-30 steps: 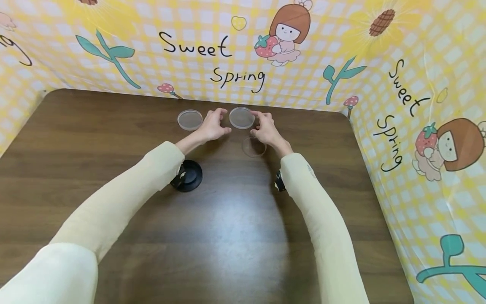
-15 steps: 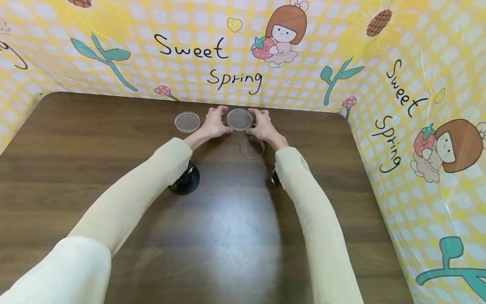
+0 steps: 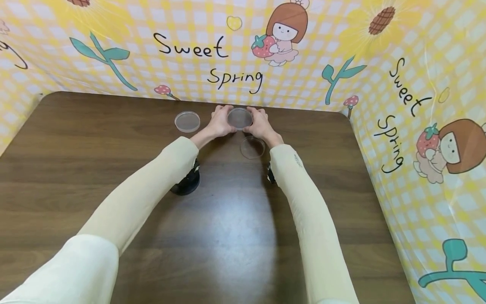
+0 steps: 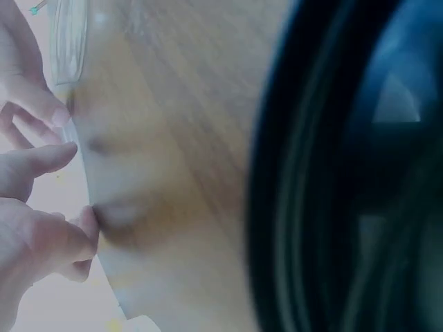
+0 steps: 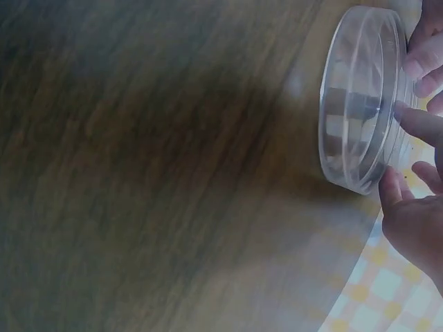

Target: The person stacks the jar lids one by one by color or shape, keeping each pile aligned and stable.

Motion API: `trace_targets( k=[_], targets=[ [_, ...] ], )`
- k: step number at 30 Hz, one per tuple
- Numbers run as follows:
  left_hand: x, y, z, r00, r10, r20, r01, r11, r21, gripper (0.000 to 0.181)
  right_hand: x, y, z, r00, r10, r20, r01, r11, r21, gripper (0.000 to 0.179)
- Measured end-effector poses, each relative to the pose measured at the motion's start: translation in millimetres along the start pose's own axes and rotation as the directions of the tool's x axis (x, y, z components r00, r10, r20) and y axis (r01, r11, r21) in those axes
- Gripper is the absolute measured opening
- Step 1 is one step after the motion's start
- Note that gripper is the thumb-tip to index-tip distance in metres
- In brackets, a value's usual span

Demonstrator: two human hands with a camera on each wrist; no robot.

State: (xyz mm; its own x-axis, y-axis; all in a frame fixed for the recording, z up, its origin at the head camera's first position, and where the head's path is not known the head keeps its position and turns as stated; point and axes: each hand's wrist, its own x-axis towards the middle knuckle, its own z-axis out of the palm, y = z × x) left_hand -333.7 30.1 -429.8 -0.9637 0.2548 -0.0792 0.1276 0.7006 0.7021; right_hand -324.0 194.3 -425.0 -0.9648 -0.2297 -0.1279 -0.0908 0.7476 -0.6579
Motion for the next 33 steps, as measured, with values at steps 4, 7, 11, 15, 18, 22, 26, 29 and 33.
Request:
trace_targets(
  k=[4,7,11,15,18,22,26,29,33],
  targets=[
    [1.3,0.1,-0.9,1.000,-0.010,-0.002,0.010,1.000,0.005,0.075,2.3,-1.0,-2.3,1.000,0.007,0.020,-0.006,1.000,-0.029,0.077],
    [0.8,0.8,0.1,1.000,-0.021,0.009,0.021,1.000,0.016,0.073,2.6,1.5,-3.5,0.999,-0.002,0.034,0.002,1.000,-0.017,0.076],
    [-0.4,3.0,0.8,0.999,-0.025,0.023,0.025,0.999,0.025,0.075,2.0,5.4,-5.8,0.999,-0.007,0.051,0.007,1.000,0.008,0.076],
    [-2.5,3.6,1.3,0.998,-0.047,0.030,0.046,0.998,0.034,0.075,2.2,6.6,-6.3,0.997,-0.016,0.076,0.016,1.000,0.001,0.077],
    [-3.3,3.5,0.7,0.998,-0.054,0.023,0.053,0.998,0.022,0.073,3.0,7.7,-5.9,0.997,-0.024,0.076,0.023,1.000,0.011,0.077],
    [-3.3,3.0,-1.1,0.999,-0.047,0.012,0.047,0.999,-0.017,0.070,2.8,7.9,-5.6,0.998,-0.022,0.061,0.021,0.999,0.031,0.076],
    [-3.5,-0.4,-3.0,0.999,-0.042,-0.002,0.042,0.998,-0.037,0.069,2.9,5.4,-3.9,0.999,-0.022,0.047,0.020,0.999,0.038,0.076],
    [-3.4,-2.7,-4.1,0.999,-0.034,-0.011,0.034,0.998,-0.043,0.069,3.5,4.6,-2.2,0.999,-0.024,0.033,0.023,0.999,0.029,0.076],
    [-3.6,-2.9,-5.6,1.000,-0.029,-0.001,0.028,0.999,-0.046,0.069,3.3,4.7,-1.4,1.000,-0.016,0.025,0.016,1.000,0.020,0.075]
  ],
)
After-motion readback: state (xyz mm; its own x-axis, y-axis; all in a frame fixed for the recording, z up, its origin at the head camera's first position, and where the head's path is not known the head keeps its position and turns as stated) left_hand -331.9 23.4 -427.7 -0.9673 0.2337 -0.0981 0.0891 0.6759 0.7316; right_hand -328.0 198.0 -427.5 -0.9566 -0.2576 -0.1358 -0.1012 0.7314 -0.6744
